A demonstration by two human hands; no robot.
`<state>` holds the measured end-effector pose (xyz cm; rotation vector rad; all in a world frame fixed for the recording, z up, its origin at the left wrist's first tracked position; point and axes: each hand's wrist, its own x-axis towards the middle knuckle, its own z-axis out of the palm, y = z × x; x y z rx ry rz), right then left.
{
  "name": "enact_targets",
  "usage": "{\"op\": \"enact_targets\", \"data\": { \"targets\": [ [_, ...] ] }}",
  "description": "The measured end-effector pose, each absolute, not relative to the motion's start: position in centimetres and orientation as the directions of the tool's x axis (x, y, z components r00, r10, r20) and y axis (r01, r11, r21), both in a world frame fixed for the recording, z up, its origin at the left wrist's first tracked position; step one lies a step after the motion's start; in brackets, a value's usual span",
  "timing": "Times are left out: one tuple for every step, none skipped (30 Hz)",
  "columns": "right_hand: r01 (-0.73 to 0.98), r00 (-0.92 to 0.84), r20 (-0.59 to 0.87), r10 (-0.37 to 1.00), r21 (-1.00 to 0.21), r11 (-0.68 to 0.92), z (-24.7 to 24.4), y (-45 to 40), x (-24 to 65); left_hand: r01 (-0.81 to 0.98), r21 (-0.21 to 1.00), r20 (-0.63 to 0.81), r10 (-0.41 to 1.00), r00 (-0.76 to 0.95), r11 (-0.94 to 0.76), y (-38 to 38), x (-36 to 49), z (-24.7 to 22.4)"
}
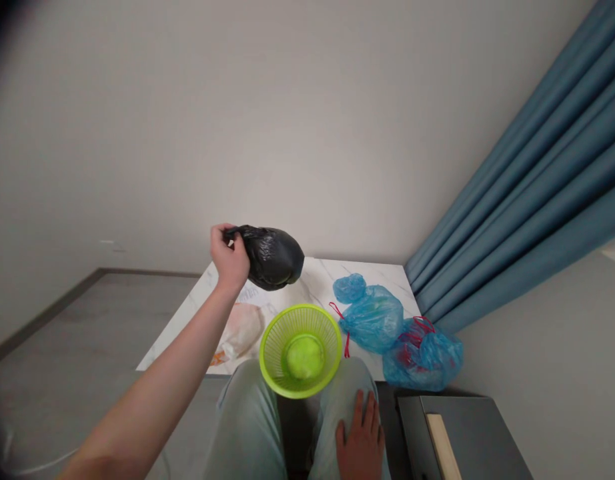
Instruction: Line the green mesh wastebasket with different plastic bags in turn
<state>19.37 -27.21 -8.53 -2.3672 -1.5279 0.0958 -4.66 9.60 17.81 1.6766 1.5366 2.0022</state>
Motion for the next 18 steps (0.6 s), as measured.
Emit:
{"op": "enact_targets", "data": {
  "targets": [
    [0.88, 0.431, 0.115, 0.895, -0.273, -0.389, -8.4, -27.0, 19.2, 0.499, 0.732, 0.665, 0.645, -0.376, -0.464, 10.2, -4.2, 17.0],
    [0.883, 0.435, 0.111, 0.894, -0.247, -0.399, -8.3, -26.8, 19.2, 0.512, 0.738, 0.65, 0.668, -0.363, -0.439, 10.8, -3.8, 16.1],
    [0.887, 0.436, 0.108, 0.894, -0.223, -0.405, -8.3, -26.6, 19.3, 0.527, 0.746, 0.625, 0.701, -0.344, -0.406, 11.3, -3.4, 15.0],
    [0.89, 0.435, 0.106, 0.894, -0.202, -0.409, -8.3, -26.5, 19.4, 0.546, 0.755, 0.59, 0.74, -0.324, -0.363, 11.8, -3.1, 13.9],
    [0.893, 0.432, 0.104, 0.896, -0.186, -0.409, -8.4, -26.5, 19.6, 0.569, 0.764, 0.536, 0.79, -0.298, -0.304, 12.2, -2.9, 12.6],
    [0.896, 0.429, 0.103, 0.898, -0.175, -0.408, -8.5, -26.5, 19.7, 0.593, 0.772, 0.458, 0.847, -0.27, -0.229, 12.5, -2.7, 11.4],
    [0.896, 0.431, 0.103, 0.897, -0.167, -0.411, -8.6, -26.6, 19.9, 0.615, 0.775, 0.361, 0.9, -0.244, -0.145, 12.7, -2.6, 10.1],
    [0.894, 0.436, 0.104, 0.894, -0.163, -0.417, -8.8, -26.6, 20.0, 0.633, 0.771, 0.26, 0.941, -0.219, -0.066, 12.8, -2.6, 8.9],
    [0.892, 0.441, 0.106, 0.891, -0.16, -0.422, -8.9, -26.7, 20.1, 0.644, 0.765, 0.176, 0.964, -0.201, -0.005, 12.7, -2.7, 7.8],
    [0.891, 0.445, 0.11, 0.889, -0.159, -0.426, -8.9, -26.7, 20.1, 0.65, 0.759, 0.117, 0.975, -0.191, 0.037, 12.5, -2.9, 6.7],
    [0.89, 0.448, 0.117, 0.886, -0.158, -0.428, -9.1, -26.8, 20.2, 0.652, 0.756, 0.084, 0.979, -0.187, 0.06, 12.1, -3.2, 5.8],
    [0.889, 0.45, 0.127, 0.884, -0.159, -0.429, -9.3, -26.8, 20.2, 0.653, 0.754, 0.068, 0.98, -0.188, 0.073, 11.5, -3.5, 5.0],
    [0.889, 0.45, 0.139, 0.882, -0.161, -0.428, -9.6, -26.9, 20.3, 0.653, 0.753, 0.058, 0.98, -0.191, 0.083, 10.7, -3.9, 4.2],
    [0.89, 0.449, 0.154, 0.88, -0.166, -0.425, -10.1, -26.9, 20.4, 0.652, 0.753, 0.052, 0.98, -0.194, 0.089, 9.7, -4.4, 3.6],
    [0.889, 0.45, 0.177, 0.875, -0.176, -0.422, -10.7, -26.9, 20.6, 0.647, 0.756, 0.046, 0.979, -0.2, 0.096, 8.4, -4.9, 3.1],
    [0.887, 0.456, 0.21, 0.865, -0.191, -0.421, -11.6, -26.8, 21.0, 0.64, 0.76, 0.04, 0.976, -0.213, 0.109, 7.0, -5.4, 2.5],
    [0.884, 0.462, 0.249, 0.851, -0.211, -0.418, -12.5, -26.7, 21.6, 0.631, 0.766, 0.031, 0.974, -0.225, 0.121, 5.3, -5.9, 1.9],
    [0.875, 0.478, 0.298, 0.826, -0.236, -0.422, -13.5, -26.4, 22.4, 0.614, 0.778, 0.016, 0.973, -0.229, 0.132, 3.5, -6.3, 1.3]
  ]
}}
